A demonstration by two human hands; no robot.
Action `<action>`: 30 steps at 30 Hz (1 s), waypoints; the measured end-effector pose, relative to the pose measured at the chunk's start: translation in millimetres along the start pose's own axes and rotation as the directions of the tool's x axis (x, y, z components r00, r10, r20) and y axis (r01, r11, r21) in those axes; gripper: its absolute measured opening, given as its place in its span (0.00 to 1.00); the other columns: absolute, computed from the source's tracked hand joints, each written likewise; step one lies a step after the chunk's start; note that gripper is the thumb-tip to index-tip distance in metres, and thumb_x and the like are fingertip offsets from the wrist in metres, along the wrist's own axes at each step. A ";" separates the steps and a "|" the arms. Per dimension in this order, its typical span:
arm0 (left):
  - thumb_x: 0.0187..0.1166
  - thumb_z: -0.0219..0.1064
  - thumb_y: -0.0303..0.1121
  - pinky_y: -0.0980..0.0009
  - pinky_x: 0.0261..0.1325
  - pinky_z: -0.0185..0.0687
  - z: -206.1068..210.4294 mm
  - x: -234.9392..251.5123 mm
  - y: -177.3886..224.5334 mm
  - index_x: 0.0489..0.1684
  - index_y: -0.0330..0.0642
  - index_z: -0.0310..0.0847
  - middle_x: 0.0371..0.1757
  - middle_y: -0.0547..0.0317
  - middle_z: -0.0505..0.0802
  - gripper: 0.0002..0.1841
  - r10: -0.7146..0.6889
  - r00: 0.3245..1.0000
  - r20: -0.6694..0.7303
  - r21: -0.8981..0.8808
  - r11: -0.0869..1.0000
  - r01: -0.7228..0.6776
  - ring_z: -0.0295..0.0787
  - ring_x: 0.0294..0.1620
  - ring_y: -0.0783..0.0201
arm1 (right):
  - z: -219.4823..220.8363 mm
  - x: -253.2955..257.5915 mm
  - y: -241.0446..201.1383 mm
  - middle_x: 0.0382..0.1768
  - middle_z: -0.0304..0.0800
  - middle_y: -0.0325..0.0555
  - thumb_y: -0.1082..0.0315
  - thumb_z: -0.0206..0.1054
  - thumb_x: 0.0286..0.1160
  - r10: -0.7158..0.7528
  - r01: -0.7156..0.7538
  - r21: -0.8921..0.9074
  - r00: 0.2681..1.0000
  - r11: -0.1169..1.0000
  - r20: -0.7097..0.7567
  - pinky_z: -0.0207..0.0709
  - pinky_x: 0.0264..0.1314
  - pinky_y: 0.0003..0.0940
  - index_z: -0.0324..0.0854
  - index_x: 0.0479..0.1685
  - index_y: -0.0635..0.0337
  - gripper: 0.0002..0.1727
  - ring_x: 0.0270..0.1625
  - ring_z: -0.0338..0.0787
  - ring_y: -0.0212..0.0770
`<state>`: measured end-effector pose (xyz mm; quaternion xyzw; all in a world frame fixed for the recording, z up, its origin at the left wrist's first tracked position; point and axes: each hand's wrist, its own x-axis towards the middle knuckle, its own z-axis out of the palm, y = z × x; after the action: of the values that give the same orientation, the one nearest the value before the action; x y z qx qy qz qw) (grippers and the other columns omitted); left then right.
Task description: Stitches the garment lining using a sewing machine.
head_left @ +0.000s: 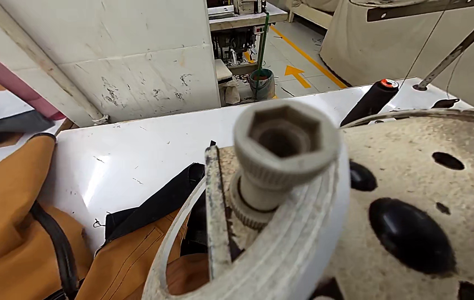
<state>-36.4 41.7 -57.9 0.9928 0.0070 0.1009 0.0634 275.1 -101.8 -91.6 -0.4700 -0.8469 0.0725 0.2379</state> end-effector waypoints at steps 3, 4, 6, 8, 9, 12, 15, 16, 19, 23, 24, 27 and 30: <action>0.91 0.41 0.34 0.53 0.74 0.77 3.3 -2.8 -3.5 0.73 0.57 0.78 0.72 0.61 0.86 0.22 -0.001 0.997 0.075 -0.006 1.000 0.002 0.80 0.75 0.54 | 8.1 1.9 6.6 0.68 0.87 0.33 0.35 0.52 0.82 -0.040 0.040 -0.024 0.999 0.999 0.003 0.75 0.77 0.46 0.77 0.75 0.30 0.27 0.75 0.82 0.35; 0.90 0.41 0.32 0.54 0.69 0.79 -1.1 3.3 -1.5 0.67 0.54 0.81 0.65 0.59 0.88 0.21 0.013 1.000 -0.009 -0.009 1.000 -0.013 0.84 0.69 0.53 | 7.1 5.5 5.7 0.67 0.88 0.33 0.37 0.49 0.84 -0.064 0.063 -0.035 0.997 0.997 -0.050 0.75 0.76 0.46 0.78 0.74 0.31 0.27 0.74 0.83 0.35; 0.87 0.45 0.27 0.59 0.56 0.81 -43.8 32.6 15.9 0.49 0.46 0.85 0.47 0.56 0.91 0.17 -0.026 0.993 -0.118 -0.001 1.000 0.026 0.88 0.53 0.54 | -14.9 27.0 -7.2 0.57 0.92 0.36 0.46 0.49 0.87 -0.107 0.106 -0.017 0.975 0.994 -0.197 0.76 0.73 0.39 0.85 0.63 0.40 0.22 0.65 0.88 0.34; 0.86 0.51 0.26 0.60 0.50 0.85 -108.8 66.3 40.2 0.44 0.38 0.86 0.43 0.50 0.93 0.13 -0.160 0.978 0.136 0.029 0.987 0.158 0.93 0.50 0.53 | -118.2 74.1 -59.0 0.63 0.92 0.43 0.63 0.55 0.89 0.128 -0.146 0.033 0.942 0.989 0.310 0.69 0.76 0.30 0.85 0.65 0.56 0.17 0.67 0.86 0.33; 0.87 0.51 0.27 0.59 0.48 0.85 -90.9 58.3 32.8 0.45 0.40 0.86 0.42 0.50 0.93 0.14 -0.110 0.993 0.052 -0.007 0.994 0.111 0.92 0.48 0.52 | -127.0 79.5 -66.7 0.59 0.93 0.44 0.65 0.55 0.87 0.147 -0.157 0.010 0.946 0.988 0.288 0.73 0.72 0.31 0.86 0.62 0.58 0.17 0.63 0.89 0.35; 0.91 0.43 0.39 0.59 0.53 0.83 -3.8 16.4 -4.6 0.63 0.55 0.82 0.56 0.58 0.89 0.19 0.035 0.998 -0.045 -0.088 0.995 -0.038 0.87 0.57 0.54 | -15.0 26.0 -7.9 0.52 0.93 0.33 0.43 0.51 0.86 -0.091 0.080 -0.055 0.965 0.995 -0.246 0.81 0.65 0.42 0.87 0.58 0.37 0.21 0.60 0.90 0.34; 0.86 0.54 0.32 0.55 0.52 0.84 -33.2 28.6 11.5 0.52 0.49 0.87 0.49 0.53 0.92 0.13 -0.145 0.962 0.230 -0.134 0.975 0.179 0.90 0.55 0.50 | -1.1 11.3 6.5 0.59 0.91 0.30 0.34 0.55 0.80 0.009 -0.009 0.003 1.000 1.000 0.014 0.81 0.67 0.46 0.83 0.66 0.30 0.25 0.66 0.88 0.33; 0.89 0.54 0.31 0.54 0.66 0.82 -68.3 50.8 27.3 0.60 0.47 0.84 0.60 0.52 0.91 0.13 -0.270 0.823 0.499 -0.040 0.942 0.333 0.87 0.68 0.51 | -3.0 13.5 7.5 0.58 0.91 0.31 0.33 0.56 0.79 0.017 -0.018 0.029 0.999 0.999 0.049 0.81 0.65 0.47 0.83 0.67 0.31 0.26 0.65 0.88 0.33; 0.89 0.48 0.37 0.64 0.43 0.85 -21.1 34.2 8.4 0.46 0.48 0.85 0.39 0.58 0.90 0.15 0.024 0.952 -0.305 0.034 0.999 -0.014 0.90 0.42 0.58 | -8.5 22.4 4.1 0.57 0.91 0.31 0.33 0.53 0.81 -0.018 0.018 0.040 1.000 0.999 0.004 0.82 0.65 0.45 0.82 0.69 0.33 0.27 0.62 0.89 0.31; 0.84 0.56 0.28 0.61 0.36 0.88 -92.1 74.0 41.4 0.35 0.40 0.86 0.34 0.51 0.93 0.12 -0.130 0.992 -0.009 0.066 0.989 0.130 0.94 0.37 0.54 | -104.0 74.6 -68.5 0.49 0.97 0.37 0.57 0.63 0.83 0.212 -0.228 0.039 0.947 0.973 0.242 0.84 0.65 0.37 0.91 0.57 0.49 0.15 0.52 0.95 0.33; 0.84 0.55 0.29 0.61 0.35 0.87 -72.2 68.4 36.5 0.35 0.42 0.87 0.33 0.54 0.92 0.13 -0.096 0.994 -0.058 0.105 0.989 0.102 0.92 0.35 0.56 | -89.8 66.8 -57.3 0.42 0.97 0.34 0.54 0.62 0.82 0.089 -0.090 0.012 0.993 0.996 0.076 0.86 0.57 0.35 0.92 0.52 0.47 0.15 0.45 0.95 0.31; 0.87 0.54 0.35 0.63 0.38 0.88 -52.2 59.6 30.5 0.37 0.44 0.88 0.34 0.57 0.93 0.15 -0.095 0.994 -0.058 0.118 0.988 0.101 0.93 0.37 0.59 | -72.8 50.3 -30.1 0.35 0.91 0.39 0.42 0.57 0.83 -0.022 0.022 -0.018 1.000 1.000 -0.008 0.85 0.42 0.45 0.86 0.52 0.43 0.20 0.39 0.92 0.41; 0.91 0.51 0.36 0.62 0.43 0.86 -64.2 56.0 27.4 0.43 0.40 0.88 0.39 0.53 0.93 0.17 -0.075 0.997 -0.022 -0.017 0.997 0.075 0.92 0.42 0.55 | -85.9 55.9 -34.3 0.36 0.92 0.43 0.45 0.55 0.86 -0.009 0.011 -0.031 0.996 0.999 0.087 0.84 0.44 0.47 0.87 0.53 0.44 0.19 0.42 0.93 0.46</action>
<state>5.5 24.0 19.1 0.9901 0.0442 0.1096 0.0753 264.5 -82.8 14.3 -0.4658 -0.8598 0.0784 0.1940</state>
